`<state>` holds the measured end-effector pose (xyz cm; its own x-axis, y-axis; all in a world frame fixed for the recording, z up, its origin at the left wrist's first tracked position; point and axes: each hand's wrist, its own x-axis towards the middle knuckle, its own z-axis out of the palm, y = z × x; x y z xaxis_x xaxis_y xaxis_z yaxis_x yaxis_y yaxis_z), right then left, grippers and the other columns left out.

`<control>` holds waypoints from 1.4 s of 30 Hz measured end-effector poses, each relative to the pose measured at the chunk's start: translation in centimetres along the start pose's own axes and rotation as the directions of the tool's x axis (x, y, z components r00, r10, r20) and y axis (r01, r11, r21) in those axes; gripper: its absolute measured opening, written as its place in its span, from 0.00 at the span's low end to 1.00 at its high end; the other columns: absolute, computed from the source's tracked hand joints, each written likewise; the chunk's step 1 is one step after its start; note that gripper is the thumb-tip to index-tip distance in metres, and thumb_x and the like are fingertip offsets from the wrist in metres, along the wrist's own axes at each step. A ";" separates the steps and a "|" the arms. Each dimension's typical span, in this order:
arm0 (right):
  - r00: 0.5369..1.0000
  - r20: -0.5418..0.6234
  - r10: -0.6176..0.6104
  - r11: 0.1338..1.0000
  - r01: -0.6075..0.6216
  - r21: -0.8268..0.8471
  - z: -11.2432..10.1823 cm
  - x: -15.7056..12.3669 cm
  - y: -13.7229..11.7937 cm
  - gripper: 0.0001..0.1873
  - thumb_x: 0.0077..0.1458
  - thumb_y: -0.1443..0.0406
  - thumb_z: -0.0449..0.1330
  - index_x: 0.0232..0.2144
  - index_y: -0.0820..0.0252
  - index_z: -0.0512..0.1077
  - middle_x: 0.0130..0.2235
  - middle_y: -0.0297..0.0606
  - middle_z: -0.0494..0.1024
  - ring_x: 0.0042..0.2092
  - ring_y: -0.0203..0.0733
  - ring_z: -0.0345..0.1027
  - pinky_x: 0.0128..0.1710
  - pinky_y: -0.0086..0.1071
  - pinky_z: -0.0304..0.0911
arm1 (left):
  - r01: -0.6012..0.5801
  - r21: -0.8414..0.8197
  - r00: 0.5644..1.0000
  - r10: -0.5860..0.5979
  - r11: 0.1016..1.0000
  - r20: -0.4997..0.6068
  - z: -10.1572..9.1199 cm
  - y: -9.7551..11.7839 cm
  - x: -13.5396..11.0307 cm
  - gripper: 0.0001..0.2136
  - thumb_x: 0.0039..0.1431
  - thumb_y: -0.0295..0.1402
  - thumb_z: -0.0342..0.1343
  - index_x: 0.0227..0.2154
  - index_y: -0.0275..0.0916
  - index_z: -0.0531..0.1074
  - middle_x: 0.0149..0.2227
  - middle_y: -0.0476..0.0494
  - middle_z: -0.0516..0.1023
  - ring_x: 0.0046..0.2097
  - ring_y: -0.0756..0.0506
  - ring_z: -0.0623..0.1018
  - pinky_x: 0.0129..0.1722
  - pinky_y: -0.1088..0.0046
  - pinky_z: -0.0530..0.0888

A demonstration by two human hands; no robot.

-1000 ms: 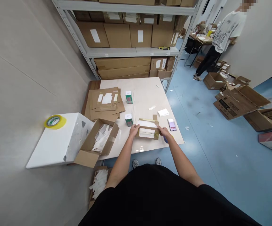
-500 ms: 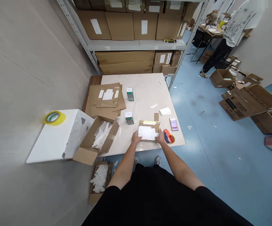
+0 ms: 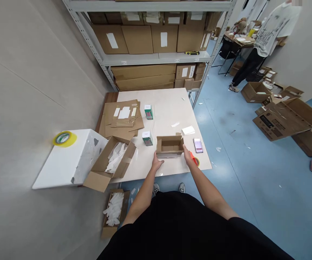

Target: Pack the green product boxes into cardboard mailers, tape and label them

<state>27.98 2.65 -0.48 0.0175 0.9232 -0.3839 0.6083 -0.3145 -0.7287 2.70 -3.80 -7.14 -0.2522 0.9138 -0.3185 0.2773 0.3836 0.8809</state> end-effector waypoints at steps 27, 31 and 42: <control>0.958 0.267 -0.100 0.822 0.231 -0.520 1.5 1.1 2.6 0.63 0.51 0.53 0.74 0.78 0.51 0.43 0.79 0.48 0.33 0.79 0.59 0.29 0.73 0.47 0.46 | -0.220 0.765 0.953 -0.034 0.605 0.301 -0.6 6.4 2.0 0.35 0.51 0.43 0.74 0.62 0.40 0.73 0.79 0.33 0.42 0.78 0.25 0.40 0.74 0.45 0.51; 0.965 0.256 -0.065 0.782 0.208 -0.587 2.3 1.1 2.2 0.61 0.54 0.58 0.71 0.78 0.49 0.40 0.80 0.45 0.29 0.79 0.59 0.27 0.72 0.48 0.47 | -0.272 0.649 0.931 0.023 0.711 0.365 -0.7 4.0 2.1 0.43 0.44 0.44 0.78 0.63 0.40 0.72 0.79 0.35 0.31 0.78 0.24 0.38 0.73 0.47 0.56; 0.961 0.223 -0.166 0.829 0.258 -0.496 1.1 2.1 0.6 0.42 0.64 0.50 0.61 0.74 0.54 0.56 0.78 0.51 0.45 0.78 0.64 0.37 0.71 0.54 0.50 | -0.277 0.567 0.955 0.159 0.776 0.250 0.5 3.8 2.5 0.05 0.51 0.30 0.71 0.32 0.38 0.82 0.77 0.39 0.53 0.72 0.28 0.64 0.68 0.49 0.68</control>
<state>27.50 4.18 -2.34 -0.2610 0.8897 -0.3745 0.9025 0.0872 -0.4218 3.63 0.02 -4.76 0.0347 0.9671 -0.2519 0.8103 0.1203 0.5735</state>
